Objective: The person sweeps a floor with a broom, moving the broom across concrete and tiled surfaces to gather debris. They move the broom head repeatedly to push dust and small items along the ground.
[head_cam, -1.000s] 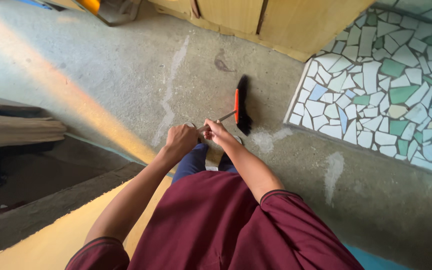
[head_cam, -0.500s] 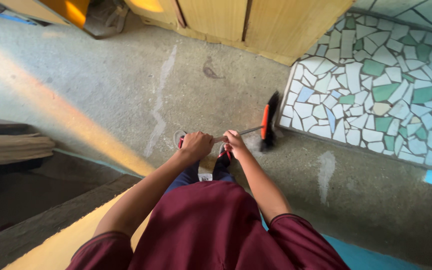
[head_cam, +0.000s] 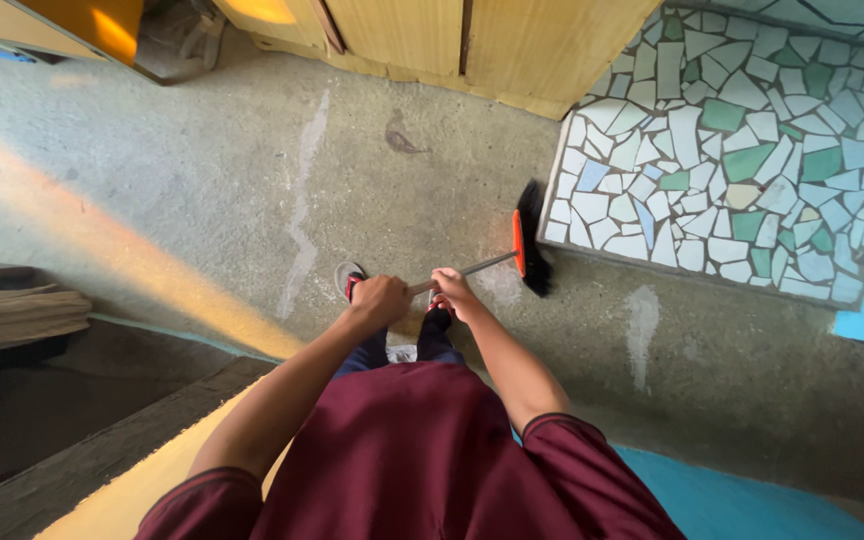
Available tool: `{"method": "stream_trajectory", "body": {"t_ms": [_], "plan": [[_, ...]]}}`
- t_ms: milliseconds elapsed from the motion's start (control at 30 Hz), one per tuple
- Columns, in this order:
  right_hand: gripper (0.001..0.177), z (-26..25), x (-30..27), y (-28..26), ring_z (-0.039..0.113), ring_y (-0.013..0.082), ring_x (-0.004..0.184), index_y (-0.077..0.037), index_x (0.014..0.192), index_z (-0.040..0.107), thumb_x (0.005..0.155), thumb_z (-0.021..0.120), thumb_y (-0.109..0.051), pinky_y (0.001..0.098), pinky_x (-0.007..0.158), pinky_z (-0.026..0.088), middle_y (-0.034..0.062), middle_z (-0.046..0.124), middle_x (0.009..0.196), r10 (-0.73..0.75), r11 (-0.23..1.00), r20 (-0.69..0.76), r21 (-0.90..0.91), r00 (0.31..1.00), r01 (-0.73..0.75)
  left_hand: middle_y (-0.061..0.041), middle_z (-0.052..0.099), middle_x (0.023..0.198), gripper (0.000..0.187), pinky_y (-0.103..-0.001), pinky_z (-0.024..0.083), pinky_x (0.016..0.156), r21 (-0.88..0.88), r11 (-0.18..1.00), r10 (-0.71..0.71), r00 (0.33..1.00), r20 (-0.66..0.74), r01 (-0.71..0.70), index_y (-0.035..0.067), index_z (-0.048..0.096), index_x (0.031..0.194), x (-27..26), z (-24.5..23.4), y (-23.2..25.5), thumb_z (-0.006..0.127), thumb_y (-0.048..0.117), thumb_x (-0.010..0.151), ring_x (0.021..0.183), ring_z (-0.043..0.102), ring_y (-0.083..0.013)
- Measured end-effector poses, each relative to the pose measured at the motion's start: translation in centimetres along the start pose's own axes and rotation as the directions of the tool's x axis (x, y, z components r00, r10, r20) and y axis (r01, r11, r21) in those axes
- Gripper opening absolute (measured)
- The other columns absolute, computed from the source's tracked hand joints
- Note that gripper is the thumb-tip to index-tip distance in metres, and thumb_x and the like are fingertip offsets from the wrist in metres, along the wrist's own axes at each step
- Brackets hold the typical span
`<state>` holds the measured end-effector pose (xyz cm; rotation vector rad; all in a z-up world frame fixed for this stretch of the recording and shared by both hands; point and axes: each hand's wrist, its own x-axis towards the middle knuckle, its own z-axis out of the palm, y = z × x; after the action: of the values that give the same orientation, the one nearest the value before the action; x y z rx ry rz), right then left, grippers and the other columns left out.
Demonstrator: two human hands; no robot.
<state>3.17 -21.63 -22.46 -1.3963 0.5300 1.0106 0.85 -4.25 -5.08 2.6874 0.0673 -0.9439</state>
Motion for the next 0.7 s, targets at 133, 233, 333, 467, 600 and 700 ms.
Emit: {"method": "stream_trajectory", "body": {"t_ms": [133, 233, 333, 467, 600, 700], "plan": [[0.038, 3.1, 1.1, -0.6, 0.061, 0.0098, 0.055, -0.013, 0.123, 0.063, 0.096, 0.058, -0.039, 0.0261, 0.046, 0.047, 0.0021, 0.069, 0.085, 0.018, 0.991, 0.088, -0.132, 0.996, -0.006, -0.019, 0.076, 0.092, 0.042, -0.050, 0.058, 0.078, -0.072, 0.987, -0.143, 0.990, -0.009, 0.142, 0.012, 0.079, 0.095, -2.2, -2.1, -2.3, 0.050, 0.043, 0.096, 0.086, 0.075, -0.0384], [0.041, 5.3, 1.6, -0.6, 0.061, 0.0124, 0.053, -0.011, 0.124, 0.061, 0.097, 0.055, -0.042, 0.0272, 0.044, 0.044, 0.0055, 0.070, 0.081, -0.034, 0.977, 0.153, -0.202, 0.988, 0.065, -0.018, 0.076, 0.091, 0.044, -0.049, 0.059, 0.077, -0.021, 0.987, -0.159, 0.982, -0.102, 0.158, 0.011, 0.079, 0.092, -3.0, -3.5, -3.4, 0.050, 0.042, 0.099, 0.086, 0.075, -0.0375], [0.043, 7.5, 2.0, -1.3, 0.066, 0.0144, 0.056, -0.009, 0.122, 0.060, 0.098, 0.052, -0.044, 0.0283, 0.047, 0.050, 0.0087, 0.073, 0.081, -0.101, 0.942, 0.146, -0.303, 0.984, 0.142, -0.018, 0.075, 0.088, 0.043, -0.050, 0.058, 0.076, 0.004, 0.989, -0.147, 0.974, -0.173, 0.150, 0.011, 0.079, 0.090, -3.9, -4.9, -3.5, 0.050, 0.041, 0.099, 0.085, 0.074, -0.0388], [0.047, 8.6, 0.4, -3.8, 0.073, 0.0166, 0.062, -0.004, 0.110, 0.063, 0.100, 0.045, -0.047, 0.0319, 0.054, 0.057, 0.0120, 0.077, 0.083, -0.134, 0.885, 0.220, -0.412, 0.966, 0.216, -0.019, 0.074, 0.085, 0.041, -0.052, 0.057, 0.075, 0.053, 0.996, -0.065, 0.980, -0.189, 0.076, 0.012, 0.079, 0.088, -6.3, -9.2, -3.0, 0.047, 0.035, 0.101, 0.083, 0.073, -0.0410], [0.053, 8.0, -2.9, -6.2, 0.073, 0.0223, 0.068, -0.006, 0.103, 0.062, 0.101, 0.036, -0.052, 0.0384, 0.069, 0.056, 0.0144, 0.077, 0.080, -0.162, 0.780, 0.221, -0.569, 0.962, 0.262, -0.021, 0.074, 0.085, 0.047, -0.052, 0.056, 0.076, 0.042, 0.995, -0.086, 0.980, -0.177, 0.095, 0.010, 0.079, 0.087, -8.4, -12.9, -1.1, 0.049, 0.043, 0.104, 0.083, 0.072, -0.0418], [0.056, 6.1, -5.9, -6.9, 0.072, 0.0278, 0.081, -0.007, 0.104, 0.062, 0.101, 0.031, -0.054, 0.0422, 0.085, 0.052, 0.0123, 0.075, 0.081, -0.219, 0.738, 0.134, -0.626, 0.967, 0.253, -0.019, 0.074, 0.084, 0.046, -0.051, 0.056, 0.077, 0.037, 0.999, -0.022, 0.987, -0.162, 0.028, 0.011, 0.080, 0.088, -8.9, -14.3, 1.2, 0.050, 0.042, 0.102, 0.084, 0.071, -0.0416]]}}
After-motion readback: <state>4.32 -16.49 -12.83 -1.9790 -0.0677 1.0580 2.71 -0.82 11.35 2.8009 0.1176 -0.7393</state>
